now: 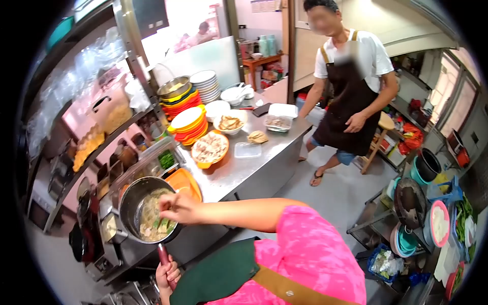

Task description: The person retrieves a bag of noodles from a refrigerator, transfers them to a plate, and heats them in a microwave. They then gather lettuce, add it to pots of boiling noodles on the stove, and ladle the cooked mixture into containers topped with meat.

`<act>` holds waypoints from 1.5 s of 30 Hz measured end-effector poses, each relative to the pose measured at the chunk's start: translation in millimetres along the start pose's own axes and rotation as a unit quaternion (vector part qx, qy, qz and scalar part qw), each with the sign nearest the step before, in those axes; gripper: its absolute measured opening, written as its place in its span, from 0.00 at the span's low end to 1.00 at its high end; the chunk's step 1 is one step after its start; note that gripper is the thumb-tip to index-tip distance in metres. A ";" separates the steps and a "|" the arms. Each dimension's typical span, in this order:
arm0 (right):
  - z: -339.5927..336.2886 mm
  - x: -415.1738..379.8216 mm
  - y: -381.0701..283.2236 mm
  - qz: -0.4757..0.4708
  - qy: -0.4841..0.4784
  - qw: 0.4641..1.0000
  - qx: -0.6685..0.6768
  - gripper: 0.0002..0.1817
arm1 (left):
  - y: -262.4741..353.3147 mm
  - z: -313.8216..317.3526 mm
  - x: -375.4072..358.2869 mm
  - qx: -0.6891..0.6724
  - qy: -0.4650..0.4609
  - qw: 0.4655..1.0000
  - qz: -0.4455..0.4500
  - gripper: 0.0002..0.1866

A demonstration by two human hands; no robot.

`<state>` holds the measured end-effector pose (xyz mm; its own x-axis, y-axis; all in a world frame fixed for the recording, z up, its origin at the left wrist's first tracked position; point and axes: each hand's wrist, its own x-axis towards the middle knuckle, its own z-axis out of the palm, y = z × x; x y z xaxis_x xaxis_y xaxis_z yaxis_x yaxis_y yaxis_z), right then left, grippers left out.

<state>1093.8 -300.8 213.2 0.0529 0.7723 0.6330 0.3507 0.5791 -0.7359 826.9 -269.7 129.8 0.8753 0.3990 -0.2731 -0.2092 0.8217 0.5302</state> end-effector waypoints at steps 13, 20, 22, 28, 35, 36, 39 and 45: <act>-1.8 65.2 114.3 -0.106 -0.108 0.974 -0.167 0.06 | 11.4 38.9 60.5 0.063 0.153 0.986 0.028 0.10; -53.0 113.7 102.3 0.137 -0.077 0.983 -0.090 0.11 | 2.1 48.9 70.3 0.061 0.162 0.982 0.073 0.09; -48.5 112.8 130.0 0.193 -0.111 0.973 -0.060 0.10 | -0.1 53.5 72.8 0.059 0.169 0.981 0.073 0.09; -27.0 83.4 185.4 0.284 -0.109 0.950 0.064 0.08 | -6.3 64.4 68.6 0.042 0.180 0.979 0.084 0.09; -4.6 52.3 172.9 0.330 -0.042 0.910 0.249 0.12 | -10.5 68.5 68.3 0.045 0.200 0.975 0.083 0.09; -0.1 50.2 177.0 0.330 -0.036 0.910 0.250 0.14 | -11.1 67.0 69.2 0.049 0.202 0.974 0.087 0.09; 7.3 52.0 177.0 0.382 -0.018 0.886 0.261 0.16 | -12.6 63.6 71.8 0.056 0.204 0.973 0.092 0.09; 16.8 61.3 185.4 0.440 0.013 0.842 0.313 0.15 | -11.3 63.2 77.5 0.071 0.217 0.968 0.103 0.08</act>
<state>1146.4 -141.7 111.5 0.0578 0.9727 -0.2246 -0.3954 -0.1842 -0.8999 924.7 -273.9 153.4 0.5499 0.7070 -0.4447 -0.2704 0.6545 0.7061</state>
